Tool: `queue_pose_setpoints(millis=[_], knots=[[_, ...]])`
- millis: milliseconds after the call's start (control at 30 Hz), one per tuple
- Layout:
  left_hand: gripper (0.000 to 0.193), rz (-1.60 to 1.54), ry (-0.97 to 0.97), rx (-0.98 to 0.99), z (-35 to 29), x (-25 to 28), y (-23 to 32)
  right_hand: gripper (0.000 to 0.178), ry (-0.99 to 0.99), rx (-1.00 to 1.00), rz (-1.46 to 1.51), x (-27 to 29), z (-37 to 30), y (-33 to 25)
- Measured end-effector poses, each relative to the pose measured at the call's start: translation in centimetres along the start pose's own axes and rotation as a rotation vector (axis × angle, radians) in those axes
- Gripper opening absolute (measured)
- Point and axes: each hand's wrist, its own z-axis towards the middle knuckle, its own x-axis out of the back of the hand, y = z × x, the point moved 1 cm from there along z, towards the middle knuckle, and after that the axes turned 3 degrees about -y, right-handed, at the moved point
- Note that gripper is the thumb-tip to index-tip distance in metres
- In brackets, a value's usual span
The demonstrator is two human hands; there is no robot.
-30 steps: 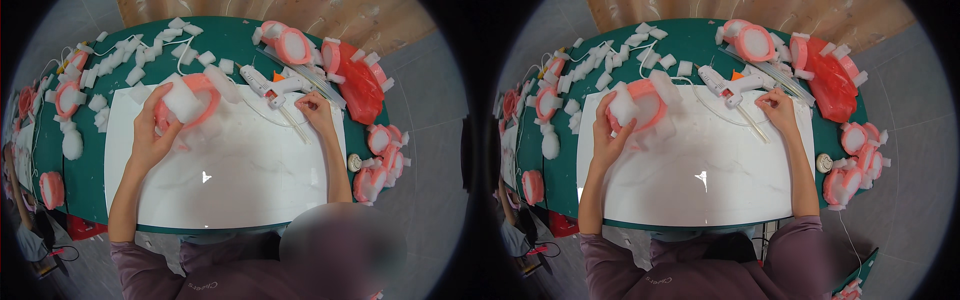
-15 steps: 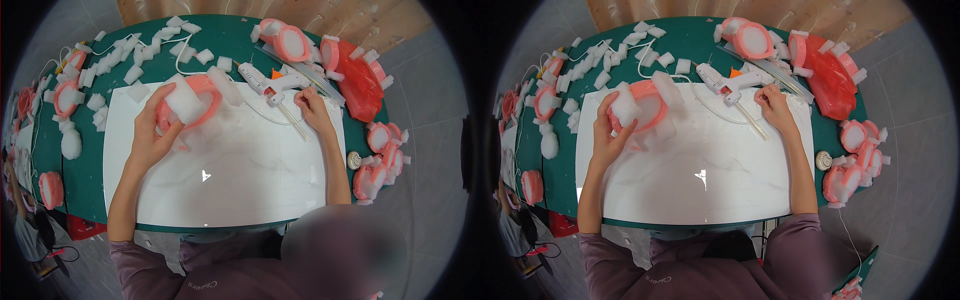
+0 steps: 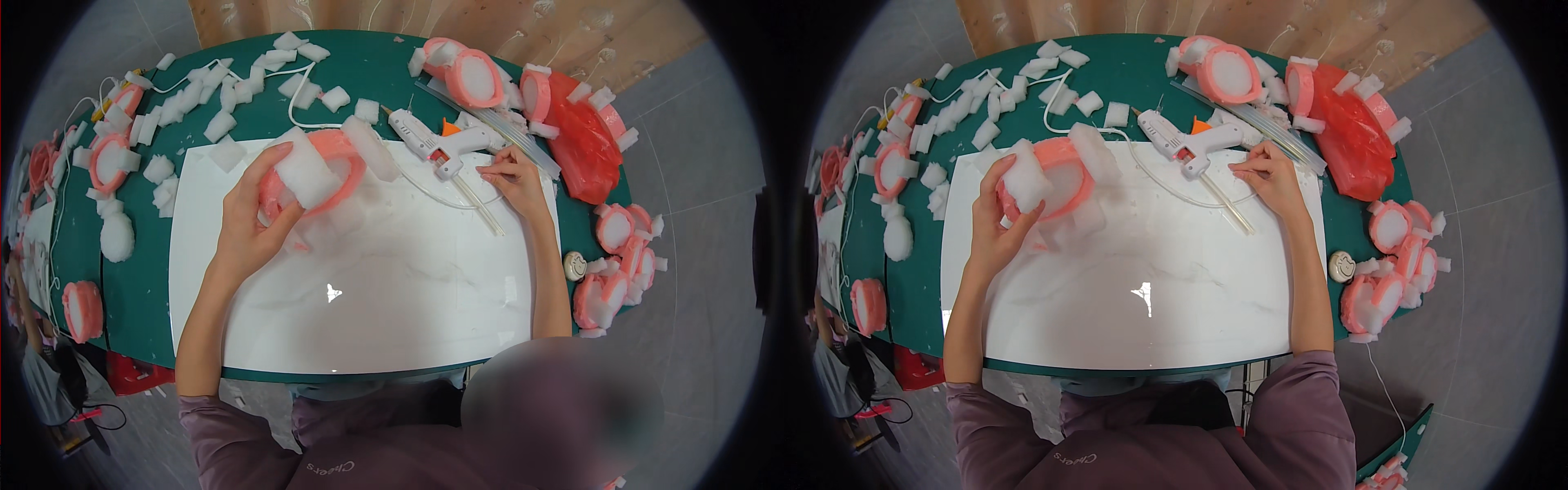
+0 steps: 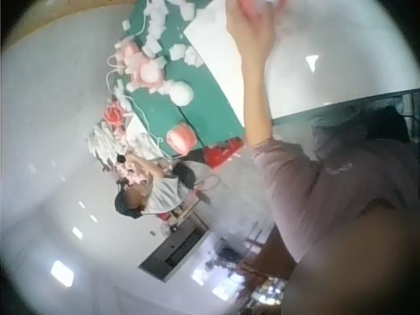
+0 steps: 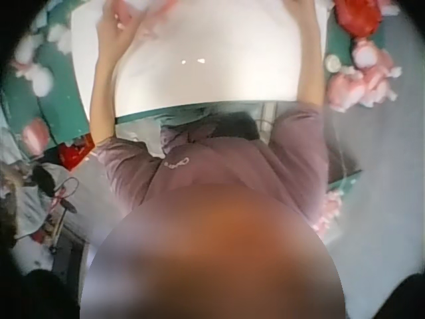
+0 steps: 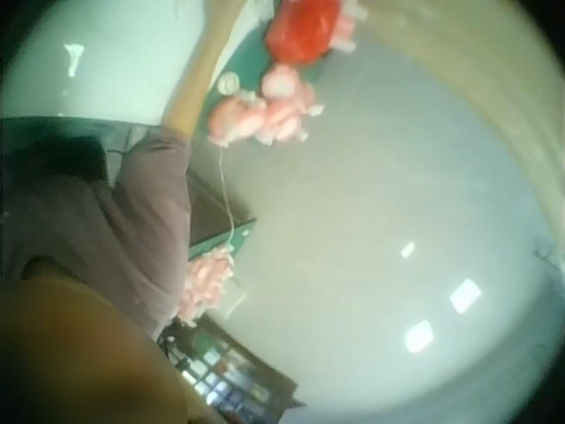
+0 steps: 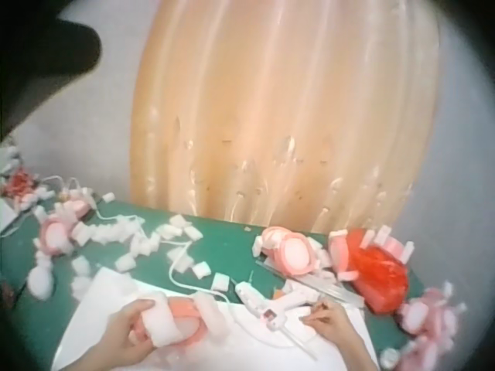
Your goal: Assembling pink and white plastic/foam components using a hot glue gun.
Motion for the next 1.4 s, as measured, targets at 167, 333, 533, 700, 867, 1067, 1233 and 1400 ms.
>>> queue_pose_setpoints(millis=[167,333,533,700,867,1067,1233,1400], knots=[[0.061,0.001,-0.020,0.000,0.0,-0.1,0.1,0.015,0.005,-0.042,0.029,-0.2,0.1,0.2],[0.060,-0.011,-0.006,-0.001,0.0,-0.1,0.2,0.011,-0.037,-0.052,0.034,-0.5,0.5,-0.4],[0.060,-0.003,-0.011,-0.016,0.1,-0.1,0.1,0.012,-0.089,0.025,-0.013,-0.5,0.7,0.2],[0.060,-0.004,-0.008,-0.001,0.0,0.0,0.1,0.011,-0.086,0.180,-0.029,0.6,0.3,1.6],[0.054,-0.043,0.023,-0.002,0.2,-0.2,0.8,0.009,0.141,-0.066,0.459,0.8,-0.2,-0.7],[0.053,-0.011,0.028,0.030,0.2,-0.1,1.0,0.013,-0.036,0.105,0.257,-3.4,-0.6,-9.6],[0.053,-0.017,0.026,0.012,0.3,0.0,1.2,0.023,-0.063,0.167,0.095,-8.3,-1.3,-12.0],[0.053,0.001,0.033,0.022,0.4,0.2,1.4,0.020,-0.039,0.207,0.065,-9.5,-1.4,-10.5]])
